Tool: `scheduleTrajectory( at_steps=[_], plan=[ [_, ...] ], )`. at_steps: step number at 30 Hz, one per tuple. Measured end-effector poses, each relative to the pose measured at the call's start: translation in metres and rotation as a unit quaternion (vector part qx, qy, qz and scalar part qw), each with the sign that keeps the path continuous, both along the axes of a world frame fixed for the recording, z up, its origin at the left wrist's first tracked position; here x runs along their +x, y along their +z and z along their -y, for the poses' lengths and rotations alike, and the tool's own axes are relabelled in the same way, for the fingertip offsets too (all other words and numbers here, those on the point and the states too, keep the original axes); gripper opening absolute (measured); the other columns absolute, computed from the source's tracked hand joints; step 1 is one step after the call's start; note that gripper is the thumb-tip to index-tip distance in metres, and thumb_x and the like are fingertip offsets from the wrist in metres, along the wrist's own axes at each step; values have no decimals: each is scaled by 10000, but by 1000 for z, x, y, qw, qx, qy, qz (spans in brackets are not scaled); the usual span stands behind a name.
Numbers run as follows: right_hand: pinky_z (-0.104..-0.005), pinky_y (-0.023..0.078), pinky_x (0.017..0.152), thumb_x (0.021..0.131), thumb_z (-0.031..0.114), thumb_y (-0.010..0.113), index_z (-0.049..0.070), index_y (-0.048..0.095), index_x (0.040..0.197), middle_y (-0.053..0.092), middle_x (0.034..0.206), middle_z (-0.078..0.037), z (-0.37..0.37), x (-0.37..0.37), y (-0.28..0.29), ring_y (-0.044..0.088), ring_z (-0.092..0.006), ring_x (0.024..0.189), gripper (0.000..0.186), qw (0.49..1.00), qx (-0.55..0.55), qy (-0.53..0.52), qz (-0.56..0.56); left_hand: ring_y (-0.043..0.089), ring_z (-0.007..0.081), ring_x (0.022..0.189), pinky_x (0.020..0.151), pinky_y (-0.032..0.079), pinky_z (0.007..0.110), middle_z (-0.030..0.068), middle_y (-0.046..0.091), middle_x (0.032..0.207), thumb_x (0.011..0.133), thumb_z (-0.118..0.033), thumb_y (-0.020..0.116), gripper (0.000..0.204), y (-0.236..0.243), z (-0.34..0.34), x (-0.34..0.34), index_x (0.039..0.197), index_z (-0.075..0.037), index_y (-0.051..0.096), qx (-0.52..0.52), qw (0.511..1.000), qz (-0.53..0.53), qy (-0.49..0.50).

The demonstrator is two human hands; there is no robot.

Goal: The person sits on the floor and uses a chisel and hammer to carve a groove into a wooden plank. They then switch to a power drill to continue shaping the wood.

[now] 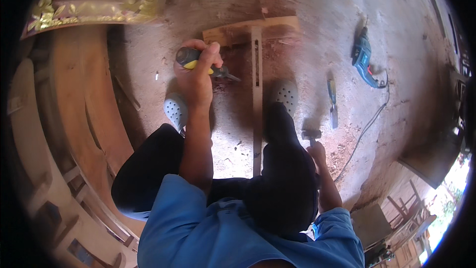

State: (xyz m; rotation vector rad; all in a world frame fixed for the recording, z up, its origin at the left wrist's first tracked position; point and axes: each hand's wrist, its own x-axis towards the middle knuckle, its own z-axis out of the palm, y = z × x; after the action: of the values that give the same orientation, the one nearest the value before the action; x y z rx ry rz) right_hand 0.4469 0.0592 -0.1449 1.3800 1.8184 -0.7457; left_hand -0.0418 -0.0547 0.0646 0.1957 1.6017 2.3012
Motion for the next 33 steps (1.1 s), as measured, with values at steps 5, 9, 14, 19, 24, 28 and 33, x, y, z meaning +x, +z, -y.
scheduleTrajectory(
  at_steps=[5, 9, 14, 19, 24, 28, 33],
  plan=[
    [-518, 541, 965, 810, 252, 700, -54, 675, 1116, 715, 1121, -309, -1, 0, 0, 690, -451, 1103, 433, 998, 0, -53, 25, 605, 137, 648, 637, 488, 280, 42, 624, 709, 897, -61, 779, 191, -9, -12, 4, 943, -61, 593, -8, 999, 5, -32],
    [-523, 538, 967, 811, 258, 710, -53, 669, 1123, 711, 1134, -309, -5, -9, 0, 686, -455, 1107, 442, 996, -12, -84, 25, 604, 130, 656, 641, 485, 270, 36, 625, 727, 895, -80, 785, 198, -12, -23, 5, 927, -74, 590, -22, 999, 12, -42],
    [-522, 531, 975, 817, 264, 711, -54, 664, 1127, 709, 1131, -313, -6, -9, -2, 680, -456, 1120, 447, 999, -3, -47, 12, 576, 174, 651, 686, 488, 331, 48, 576, 690, 918, -44, 728, 167, -10, -28, 8, 950, -54, 565, -55, 997, 28, -36],
    [-518, 534, 968, 827, 281, 710, -51, 667, 1125, 710, 1122, -313, -4, -2, -5, 684, -456, 1109, 449, 999, 9, -42, 16, 577, 166, 659, 693, 489, 325, 46, 574, 696, 919, -62, 721, 168, -15, -27, 14, 955, -57, 557, -63, 996, 38, -41],
    [-502, 567, 885, 834, 278, 712, -51, 666, 1101, 726, 1042, -297, -8, -5, -5, 717, -435, 1007, 427, 1000, 5, -24, -15, 581, 160, 665, 695, 497, 325, 54, 587, 718, 913, -68, 727, 180, -31, -27, 25, 934, -61, 548, -75, 996, 21, -46],
    [-436, 605, 595, 849, 214, 710, -52, 643, 1017, 726, 847, -233, -20, -31, 16, 749, -320, 692, 321, 978, -61, -199, -30, 596, 139, 659, 663, 501, 302, 50, 607, 737, 898, -57, 740, 180, -46, -25, 29, 911, -62, 561, -58, 997, 22, -46],
    [-353, 523, 457, 871, 140, 683, -35, 599, 956, 640, 703, -119, -50, -110, 88, 646, -194, 522, 212, 960, -53, -214, -172, 623, 104, 644, 631, 505, 256, 35, 653, 779, 872, -40, 761, 160, -55, -16, 35, 845, -63, 605, -16, 999, -10, -43]
  ],
)
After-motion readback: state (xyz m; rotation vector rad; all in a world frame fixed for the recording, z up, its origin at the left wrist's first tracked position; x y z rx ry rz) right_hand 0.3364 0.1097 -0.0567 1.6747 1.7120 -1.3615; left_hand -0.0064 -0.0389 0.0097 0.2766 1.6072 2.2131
